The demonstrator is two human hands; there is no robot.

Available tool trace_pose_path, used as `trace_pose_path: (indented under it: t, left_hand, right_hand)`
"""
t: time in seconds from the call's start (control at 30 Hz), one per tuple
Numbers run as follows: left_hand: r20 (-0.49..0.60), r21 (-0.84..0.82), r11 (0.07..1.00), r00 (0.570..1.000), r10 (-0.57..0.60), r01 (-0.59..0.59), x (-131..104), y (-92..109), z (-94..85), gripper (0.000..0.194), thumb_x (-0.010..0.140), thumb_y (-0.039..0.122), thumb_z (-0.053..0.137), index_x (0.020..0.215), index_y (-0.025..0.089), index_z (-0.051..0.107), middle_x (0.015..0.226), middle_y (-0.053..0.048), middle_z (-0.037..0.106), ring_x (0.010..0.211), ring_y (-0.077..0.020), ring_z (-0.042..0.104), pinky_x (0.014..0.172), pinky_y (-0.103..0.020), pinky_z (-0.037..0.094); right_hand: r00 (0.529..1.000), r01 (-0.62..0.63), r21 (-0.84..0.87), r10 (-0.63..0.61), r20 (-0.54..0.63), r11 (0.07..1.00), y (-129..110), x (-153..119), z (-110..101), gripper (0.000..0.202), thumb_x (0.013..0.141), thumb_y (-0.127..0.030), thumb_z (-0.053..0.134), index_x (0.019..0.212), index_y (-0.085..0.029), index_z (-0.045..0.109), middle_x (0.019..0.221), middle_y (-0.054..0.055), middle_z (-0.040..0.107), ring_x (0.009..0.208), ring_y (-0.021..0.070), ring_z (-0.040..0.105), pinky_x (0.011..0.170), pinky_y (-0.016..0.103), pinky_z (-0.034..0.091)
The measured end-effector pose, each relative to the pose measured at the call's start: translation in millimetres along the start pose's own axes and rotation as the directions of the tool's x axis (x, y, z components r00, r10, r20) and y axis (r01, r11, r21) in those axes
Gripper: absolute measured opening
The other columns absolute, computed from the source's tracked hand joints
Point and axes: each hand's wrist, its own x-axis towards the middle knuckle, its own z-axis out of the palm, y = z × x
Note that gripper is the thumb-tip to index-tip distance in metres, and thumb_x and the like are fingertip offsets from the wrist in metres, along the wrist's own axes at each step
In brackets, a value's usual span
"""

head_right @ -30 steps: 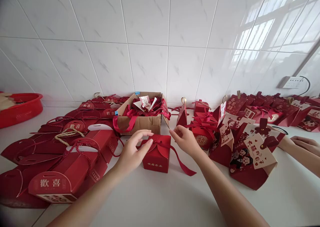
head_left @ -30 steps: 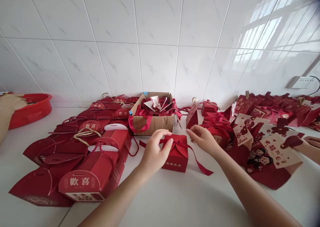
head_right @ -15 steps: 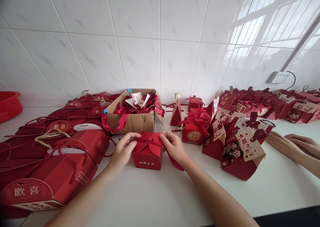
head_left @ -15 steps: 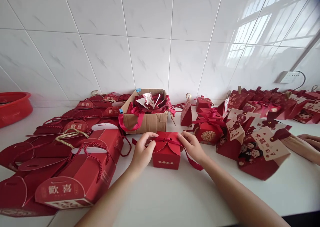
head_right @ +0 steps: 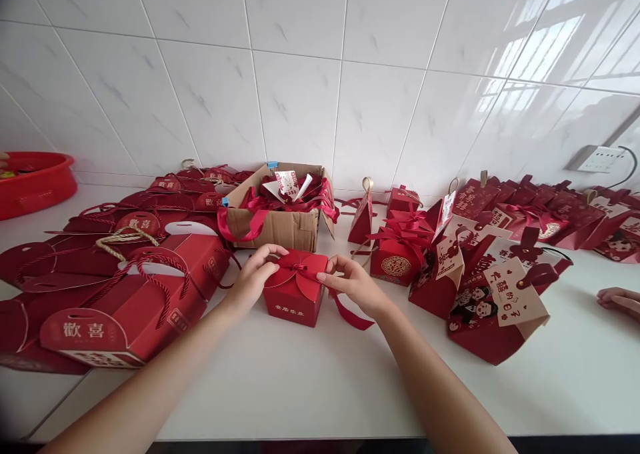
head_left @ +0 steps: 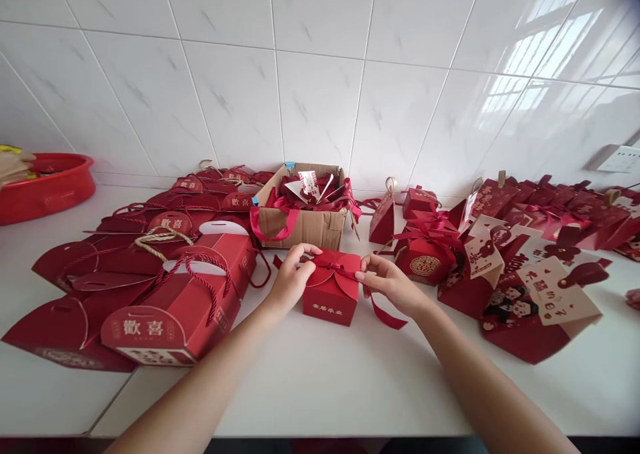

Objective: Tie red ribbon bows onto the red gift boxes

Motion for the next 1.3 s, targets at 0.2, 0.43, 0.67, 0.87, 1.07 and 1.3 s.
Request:
trace_pose_path:
  t: [0.2,0.43,0.67,0.87,1.07,1.3]
  left_hand:
    - [0.048,-0.013,1.0,0.999,-0.015,0.015,-3.3,-3.0,1.2,0.023,0.069,0.021,0.048,0.089,0.021,0.06,0.092,-0.002,0.058,0.082,-0.0187,0.055,0.07,-0.029,0.044]
    - [0.171,-0.037,0.998,0.984,-0.043,0.05,-10.9,-0.6,3.8,0.016,0.07,0.023,0.048,0.085,0.021,0.05,0.08,0.001,0.052,0.07,-0.0145,0.048,0.064,-0.027,0.04]
    - [0.202,-0.042,0.998,0.979,-0.031,0.041,-9.2,-3.5,0.2,0.015,0.072,0.022,0.051,0.087,0.022,0.048,0.075,0.004,0.045,0.069,-0.013,0.044,0.063,-0.025,0.036]
    - [0.199,-0.036,0.998,0.979,-0.044,0.053,-5.7,1.1,-4.5,0.018,0.075,0.029,0.059,0.085,0.022,0.046,0.066,0.007,0.041,0.06,-0.0111,0.04,0.058,-0.023,0.032]
    - [0.191,-0.034,0.993,0.976,-0.104,0.112,-7.2,7.5,-3.7,0.041,0.081,0.051,0.053,0.058,0.02,0.037,0.058,0.005,0.037,0.054,-0.0119,0.037,0.052,-0.025,0.028]
    - [0.247,-0.031,0.99,0.961,-0.126,0.138,-9.7,4.3,-2.6,0.048,0.077,0.05,0.061,0.053,0.019,0.032,0.058,0.005,0.029,0.054,-0.0099,0.029,0.051,-0.023,0.023]
  right_hand:
    - [0.998,-0.063,0.021,0.062,0.029,0.998,1.6,-1.8,-1.2,0.037,0.072,-0.042,0.074,0.081,-0.022,0.044,0.059,-0.008,0.047,0.048,0.0065,0.036,0.045,0.021,0.024]
    - [0.995,-0.091,0.056,0.089,0.034,0.994,0.4,-1.5,-1.5,0.039,0.071,-0.038,0.073,0.079,-0.023,0.038,0.051,-0.012,0.037,0.044,0.0057,0.026,0.046,0.022,0.017]
    - [0.997,-0.079,0.057,0.078,0.024,0.995,-10.2,-8.7,4.0,0.026,0.076,-0.037,0.068,0.081,-0.024,0.045,0.054,-0.008,0.038,0.046,0.0074,0.025,0.049,0.027,0.017]
    - [0.995,-0.088,0.014,0.087,0.051,0.996,-10.3,-4.8,-5.7,0.034,0.071,-0.04,0.073,0.075,-0.023,0.044,0.054,-0.01,0.032,0.045,0.0061,0.022,0.048,0.027,0.016]
    - [0.988,-0.087,-0.074,0.095,0.124,0.993,0.0,0.5,-18.8,0.038,0.079,-0.048,0.065,0.064,-0.019,0.047,0.048,-0.01,0.03,0.043,0.0053,0.023,0.046,0.024,0.015]
    - [0.97,-0.083,-0.166,0.117,0.211,0.983,-3.8,-4.1,-19.8,0.045,0.083,-0.051,0.059,0.056,-0.017,0.049,0.047,-0.005,0.04,0.044,0.0071,0.032,0.046,0.024,0.022]
